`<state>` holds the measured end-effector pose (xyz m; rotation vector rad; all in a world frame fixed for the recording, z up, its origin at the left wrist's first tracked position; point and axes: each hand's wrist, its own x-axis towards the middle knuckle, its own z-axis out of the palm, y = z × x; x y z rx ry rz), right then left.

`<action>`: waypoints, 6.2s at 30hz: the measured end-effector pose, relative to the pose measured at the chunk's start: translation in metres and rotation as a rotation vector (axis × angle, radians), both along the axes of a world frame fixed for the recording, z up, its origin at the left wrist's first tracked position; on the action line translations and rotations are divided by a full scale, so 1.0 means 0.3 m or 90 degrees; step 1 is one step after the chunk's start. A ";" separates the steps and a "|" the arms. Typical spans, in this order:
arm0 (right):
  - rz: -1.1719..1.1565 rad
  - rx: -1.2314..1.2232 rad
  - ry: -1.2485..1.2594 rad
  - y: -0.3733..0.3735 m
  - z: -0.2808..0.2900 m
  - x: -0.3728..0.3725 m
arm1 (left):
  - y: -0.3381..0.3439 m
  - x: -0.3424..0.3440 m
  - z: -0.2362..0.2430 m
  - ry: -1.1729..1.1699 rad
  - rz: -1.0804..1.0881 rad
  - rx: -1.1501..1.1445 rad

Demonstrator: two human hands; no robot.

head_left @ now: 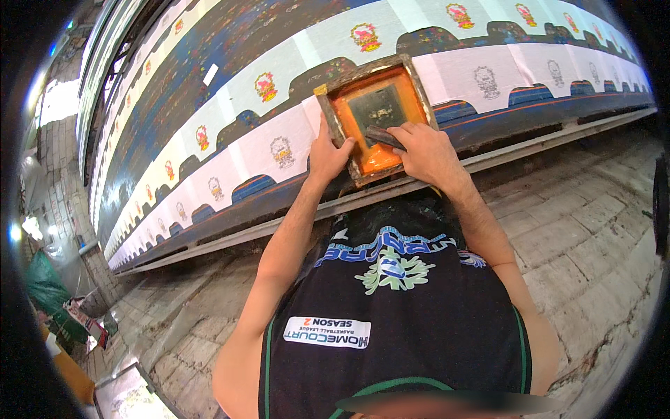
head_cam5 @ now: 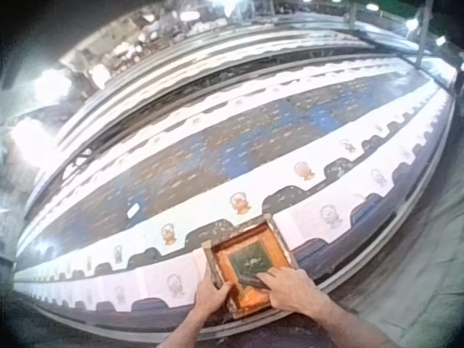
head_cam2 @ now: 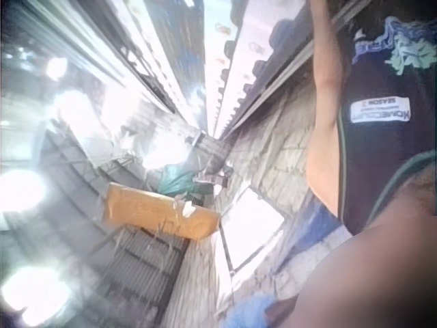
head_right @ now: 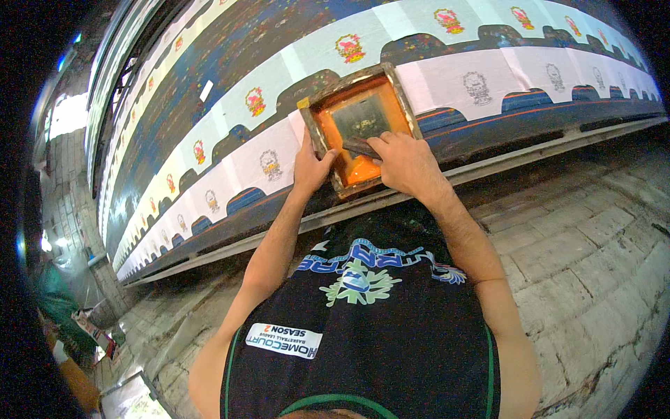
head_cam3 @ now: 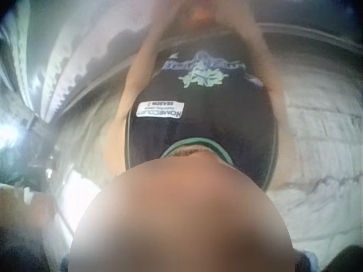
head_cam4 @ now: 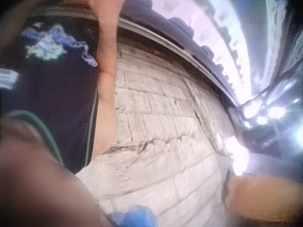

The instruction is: The person holds a screen-printing frame and repeatedly rubs a dark block across the screen mesh to transfer orange ink onto a long sheet of printed paper. The person moves the frame along the paper and continues the rubbing motion across multiple sections.

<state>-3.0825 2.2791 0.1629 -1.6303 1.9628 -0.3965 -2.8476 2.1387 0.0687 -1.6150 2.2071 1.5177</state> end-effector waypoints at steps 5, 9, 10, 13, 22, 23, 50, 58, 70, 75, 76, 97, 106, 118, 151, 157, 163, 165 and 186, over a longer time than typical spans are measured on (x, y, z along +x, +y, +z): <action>0.095 0.039 -0.035 -0.015 0.006 -0.010 | 0.002 0.006 -0.016 0.019 -0.022 -0.066; 0.099 0.035 -0.061 -0.125 -0.040 -0.099 | 0.004 0.008 -0.035 0.052 -0.048 -0.121; 0.090 0.010 -0.056 -0.167 -0.058 -0.121 | 0.004 0.007 -0.033 0.057 -0.041 -0.098; 0.065 -0.044 -0.028 -0.303 -0.112 -0.155 | -0.003 -0.006 -0.010 0.059 -0.022 -0.044; 0.153 -0.032 -0.056 -0.125 -0.036 -0.095 | 0.009 -0.009 0.007 0.041 -0.023 -0.065; 0.155 -0.026 -0.037 -0.087 -0.019 -0.067 | 0.010 -0.007 0.002 0.050 -0.021 -0.068; 0.010 0.005 -0.003 0.010 0.028 -0.010 | -0.002 -0.009 0.032 0.037 -0.040 -0.011; 0.006 -0.089 0.031 0.107 -0.009 -0.058 | 0.026 -0.080 0.077 -0.009 -0.047 -0.025; -0.049 -0.065 0.010 0.342 0.025 -0.724 | 0.260 -0.769 0.024 0.107 -0.040 -0.099; -0.028 -0.065 0.001 0.371 0.007 -0.856 | 0.299 -0.862 -0.010 0.096 -0.030 -0.063; -0.022 -0.072 -0.001 0.369 0.006 -0.866 | 0.297 -0.861 -0.016 0.103 -0.024 -0.057; 0.085 -0.021 -0.036 0.061 -0.048 -1.024 | 0.290 -0.876 0.013 0.046 -0.051 -0.051; 0.069 0.012 -0.025 0.043 -0.066 -1.003 | 0.305 -0.877 0.006 0.000 -0.021 -0.022; 0.069 -0.034 -0.072 0.225 -0.006 -0.916 | 0.309 -0.877 -0.007 0.076 -0.037 -0.068; 0.024 -0.128 0.036 0.433 -0.008 -1.001 | 0.359 -1.036 0.093 0.054 -0.038 -0.073; 0.000 -0.122 0.016 0.553 0.005 -1.382 | 0.488 -1.427 0.055 0.156 -0.026 -0.168; 0.013 -0.144 0.053 0.663 -0.015 -1.650 | 0.588 -1.694 0.049 0.049 -0.015 -0.031; 0.014 -0.131 0.036 0.683 -0.023 -1.693 | 0.603 -1.731 0.044 0.064 -0.017 -0.026; 0.178 -0.007 -0.060 0.516 0.001 -1.843 | 0.615 -1.751 0.001 0.039 -0.023 -0.057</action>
